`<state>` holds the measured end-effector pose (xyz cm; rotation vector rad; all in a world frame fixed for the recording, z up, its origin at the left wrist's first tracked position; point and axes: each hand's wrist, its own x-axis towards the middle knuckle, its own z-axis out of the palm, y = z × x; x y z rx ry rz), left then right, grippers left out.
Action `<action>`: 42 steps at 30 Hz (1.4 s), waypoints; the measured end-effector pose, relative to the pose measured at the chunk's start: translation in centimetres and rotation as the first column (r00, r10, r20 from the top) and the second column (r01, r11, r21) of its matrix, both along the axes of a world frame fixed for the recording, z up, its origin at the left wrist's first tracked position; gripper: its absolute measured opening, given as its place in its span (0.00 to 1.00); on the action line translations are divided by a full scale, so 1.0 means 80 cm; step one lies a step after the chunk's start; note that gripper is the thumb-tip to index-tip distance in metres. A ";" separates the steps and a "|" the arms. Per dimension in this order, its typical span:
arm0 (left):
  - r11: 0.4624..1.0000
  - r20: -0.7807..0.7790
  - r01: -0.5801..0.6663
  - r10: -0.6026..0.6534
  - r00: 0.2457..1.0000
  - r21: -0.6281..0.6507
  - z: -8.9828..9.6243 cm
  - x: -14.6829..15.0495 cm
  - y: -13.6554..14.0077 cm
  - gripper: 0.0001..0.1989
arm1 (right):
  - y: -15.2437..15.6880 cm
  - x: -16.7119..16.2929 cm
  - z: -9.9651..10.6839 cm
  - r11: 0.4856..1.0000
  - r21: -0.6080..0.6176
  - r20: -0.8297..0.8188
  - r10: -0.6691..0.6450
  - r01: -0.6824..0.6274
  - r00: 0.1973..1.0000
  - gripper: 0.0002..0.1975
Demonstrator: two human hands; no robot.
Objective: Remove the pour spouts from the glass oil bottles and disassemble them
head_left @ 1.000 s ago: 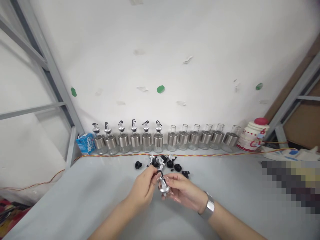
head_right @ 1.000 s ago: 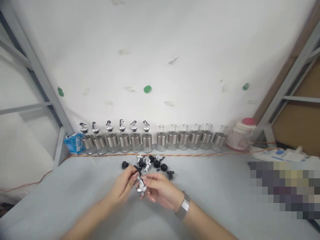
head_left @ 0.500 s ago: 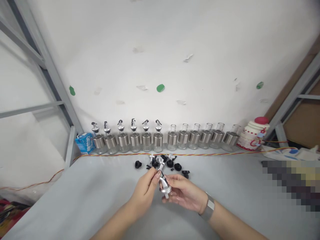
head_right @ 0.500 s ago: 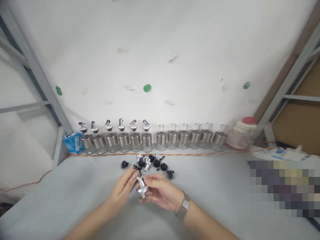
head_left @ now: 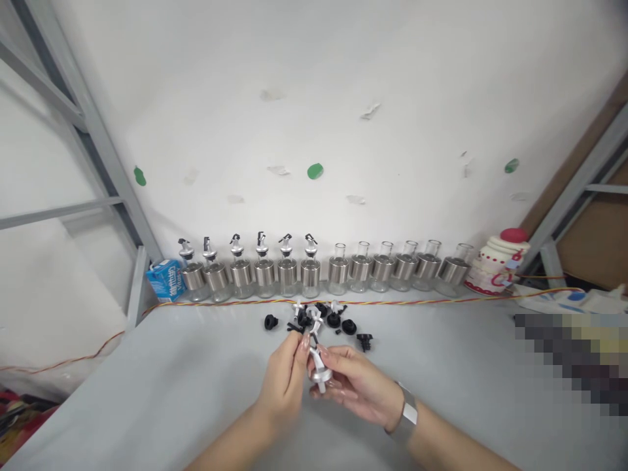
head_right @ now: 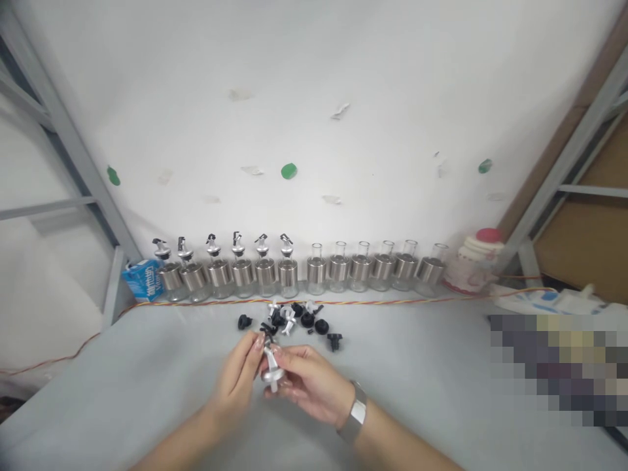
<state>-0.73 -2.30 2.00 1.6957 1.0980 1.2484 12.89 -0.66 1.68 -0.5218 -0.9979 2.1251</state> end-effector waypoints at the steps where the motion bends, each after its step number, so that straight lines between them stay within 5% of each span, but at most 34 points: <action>1: 0.999 -0.012 -0.033 0.033 0.999 0.027 -0.001 0.001 -0.001 0.13 | -0.002 -0.002 0.001 1.000 -0.014 -0.029 0.000 -0.001 1.000 0.12; 5: 0.996 -0.021 -0.071 0.072 0.997 0.052 -0.002 -0.001 0.000 0.12 | -0.006 -0.008 0.002 0.999 -0.047 -0.096 0.012 -0.017 0.995 0.12; 15: 0.991 -0.090 0.132 -0.133 0.987 -0.014 0.006 -0.010 0.013 0.12 | 0.002 0.004 0.007 0.998 -0.057 0.060 0.010 -0.006 0.998 0.13; 21: 0.998 -0.196 -0.040 0.028 0.980 -0.055 -0.015 -0.001 0.016 0.13 | 0.008 -0.001 0.001 0.984 0.129 0.297 -0.160 0.126 0.941 0.23; 27: 0.995 -0.179 -0.092 0.084 0.980 -0.032 -0.026 0.010 0.012 0.13 | 0.007 -0.008 -0.015 0.850 0.429 0.363 -0.472 0.306 0.804 0.18; 31: 0.995 -0.237 -0.096 0.085 0.968 -0.037 -0.029 0.010 0.011 0.12 | 0.009 -0.013 -0.018 0.958 0.157 0.408 -0.284 0.240 0.868 0.25; 34: 0.995 -0.286 -0.102 0.097 0.953 -0.005 -0.030 0.009 0.010 0.12 | 0.008 -0.015 -0.016 0.974 -0.013 0.351 -0.205 0.224 0.914 0.25; 42: 0.997 -0.096 0.014 -0.021 0.995 -0.076 -0.024 0.021 -0.005 0.12 | 0.002 -0.015 -0.013 0.931 -0.020 0.356 -0.333 0.364 0.873 0.17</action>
